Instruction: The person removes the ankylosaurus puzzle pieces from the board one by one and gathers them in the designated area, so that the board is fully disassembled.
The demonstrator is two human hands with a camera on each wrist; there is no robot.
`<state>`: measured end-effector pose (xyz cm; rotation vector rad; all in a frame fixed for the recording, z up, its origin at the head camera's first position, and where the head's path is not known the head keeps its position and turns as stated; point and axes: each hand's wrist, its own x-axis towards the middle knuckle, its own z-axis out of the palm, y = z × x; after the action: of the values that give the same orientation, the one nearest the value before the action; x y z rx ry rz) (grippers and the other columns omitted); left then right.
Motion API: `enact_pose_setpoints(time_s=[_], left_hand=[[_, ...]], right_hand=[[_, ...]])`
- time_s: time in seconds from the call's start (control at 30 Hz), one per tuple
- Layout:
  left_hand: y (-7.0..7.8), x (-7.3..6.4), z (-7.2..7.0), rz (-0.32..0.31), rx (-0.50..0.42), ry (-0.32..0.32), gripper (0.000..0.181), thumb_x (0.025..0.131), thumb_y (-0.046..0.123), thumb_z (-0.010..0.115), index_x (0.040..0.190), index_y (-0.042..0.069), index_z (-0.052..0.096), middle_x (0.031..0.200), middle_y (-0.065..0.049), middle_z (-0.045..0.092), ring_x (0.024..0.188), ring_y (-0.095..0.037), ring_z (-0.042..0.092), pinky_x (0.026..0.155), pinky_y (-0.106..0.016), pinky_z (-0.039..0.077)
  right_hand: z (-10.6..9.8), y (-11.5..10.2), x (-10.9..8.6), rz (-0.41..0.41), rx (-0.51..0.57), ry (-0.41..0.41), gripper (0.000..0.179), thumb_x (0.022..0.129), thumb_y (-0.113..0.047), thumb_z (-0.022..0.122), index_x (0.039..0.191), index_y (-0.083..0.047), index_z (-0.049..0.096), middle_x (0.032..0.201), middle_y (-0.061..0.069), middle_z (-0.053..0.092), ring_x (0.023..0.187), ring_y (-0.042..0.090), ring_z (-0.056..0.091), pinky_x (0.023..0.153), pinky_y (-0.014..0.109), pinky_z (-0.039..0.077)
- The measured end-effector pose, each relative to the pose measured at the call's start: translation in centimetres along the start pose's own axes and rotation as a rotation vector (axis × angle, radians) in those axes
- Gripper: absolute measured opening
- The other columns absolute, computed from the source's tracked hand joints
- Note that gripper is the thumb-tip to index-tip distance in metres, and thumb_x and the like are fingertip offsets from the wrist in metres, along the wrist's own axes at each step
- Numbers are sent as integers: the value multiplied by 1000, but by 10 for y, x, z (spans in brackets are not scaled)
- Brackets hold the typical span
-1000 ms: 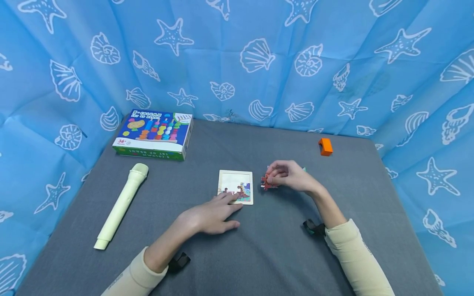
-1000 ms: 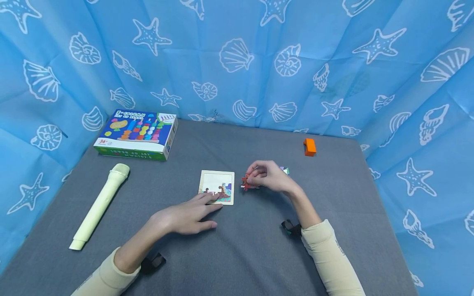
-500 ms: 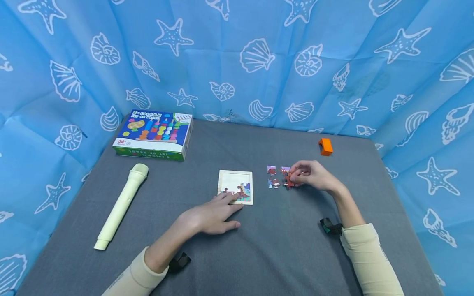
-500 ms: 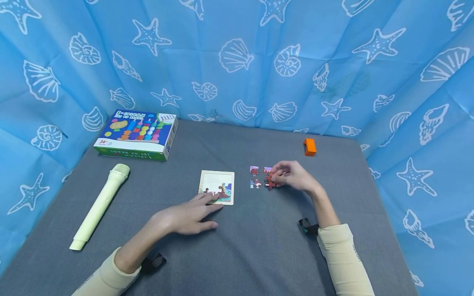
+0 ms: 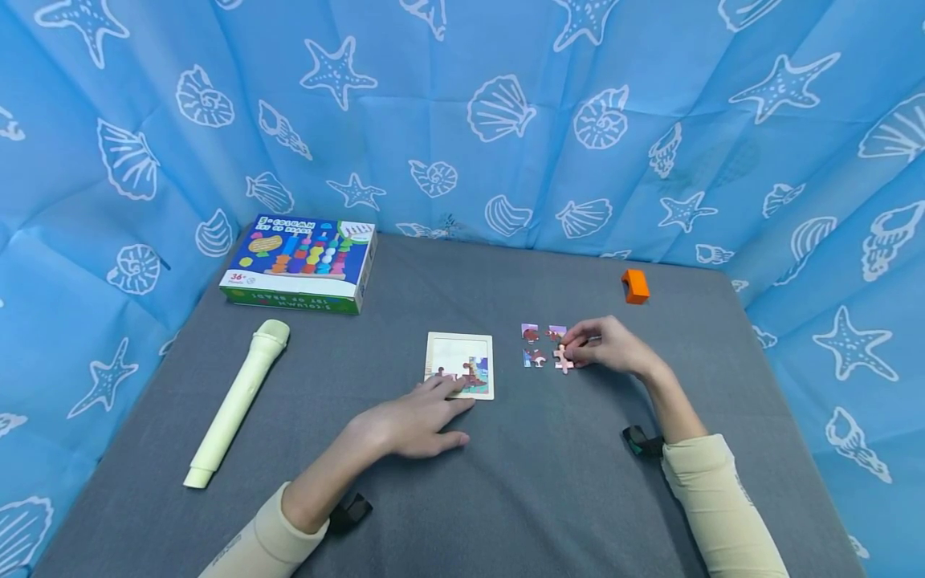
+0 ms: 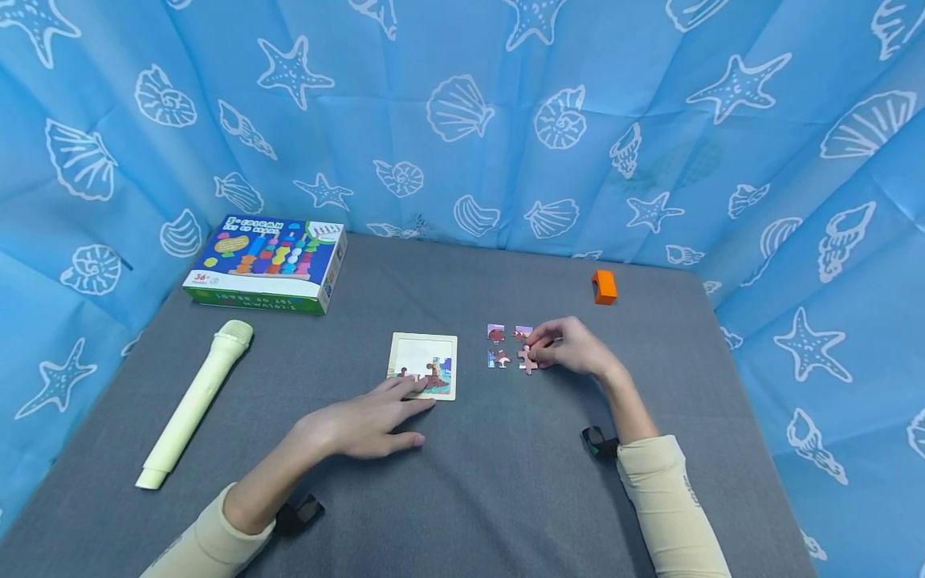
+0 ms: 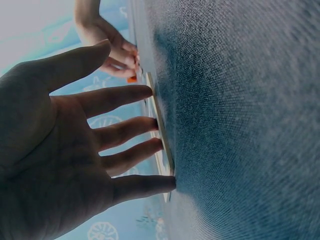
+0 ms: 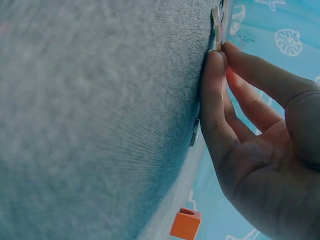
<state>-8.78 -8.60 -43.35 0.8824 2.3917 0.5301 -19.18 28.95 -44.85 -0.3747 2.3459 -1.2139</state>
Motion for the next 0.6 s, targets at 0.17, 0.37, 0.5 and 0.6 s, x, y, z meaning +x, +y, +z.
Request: enact_pose_setpoints(time_s=[0.17, 0.37, 0.5, 0.6], left_hand=[[0, 0, 0, 1, 0, 0, 61, 112, 39, 61, 164, 11, 48, 180, -12, 30, 170, -39, 22, 137, -59, 24], [0, 0, 1, 0, -7, 0, 60, 112, 39, 61, 164, 12, 48, 180, -12, 31, 170, -40, 21, 137, -59, 24], [0, 0, 0, -3, -13, 0, 60, 112, 39, 61, 164, 12, 48, 180, -12, 31, 170, -40, 21, 137, -59, 24], [1, 0, 0, -4, -16, 0, 60, 112, 39, 61, 164, 12, 49, 180, -12, 31, 170, -40, 21, 137, -59, 24]], right_hand=[[0, 1, -1, 9, -16, 29, 24, 103, -2, 71, 124, 9, 72, 109, 27, 73, 87, 15, 71, 82, 27, 67], [0, -1, -3, 11, 6, 35, 24, 103, -4, 72, 124, 8, 73, 112, 27, 74, 89, 14, 74, 84, 29, 67], [2, -5, -3, -14, 33, 19, 27, 103, -6, 73, 125, 8, 72, 114, 27, 74, 90, 14, 75, 86, 29, 67], [5, -7, -3, -20, 59, 11, 29, 102, -7, 75, 126, 8, 73, 116, 27, 73, 91, 15, 76, 86, 27, 67]])
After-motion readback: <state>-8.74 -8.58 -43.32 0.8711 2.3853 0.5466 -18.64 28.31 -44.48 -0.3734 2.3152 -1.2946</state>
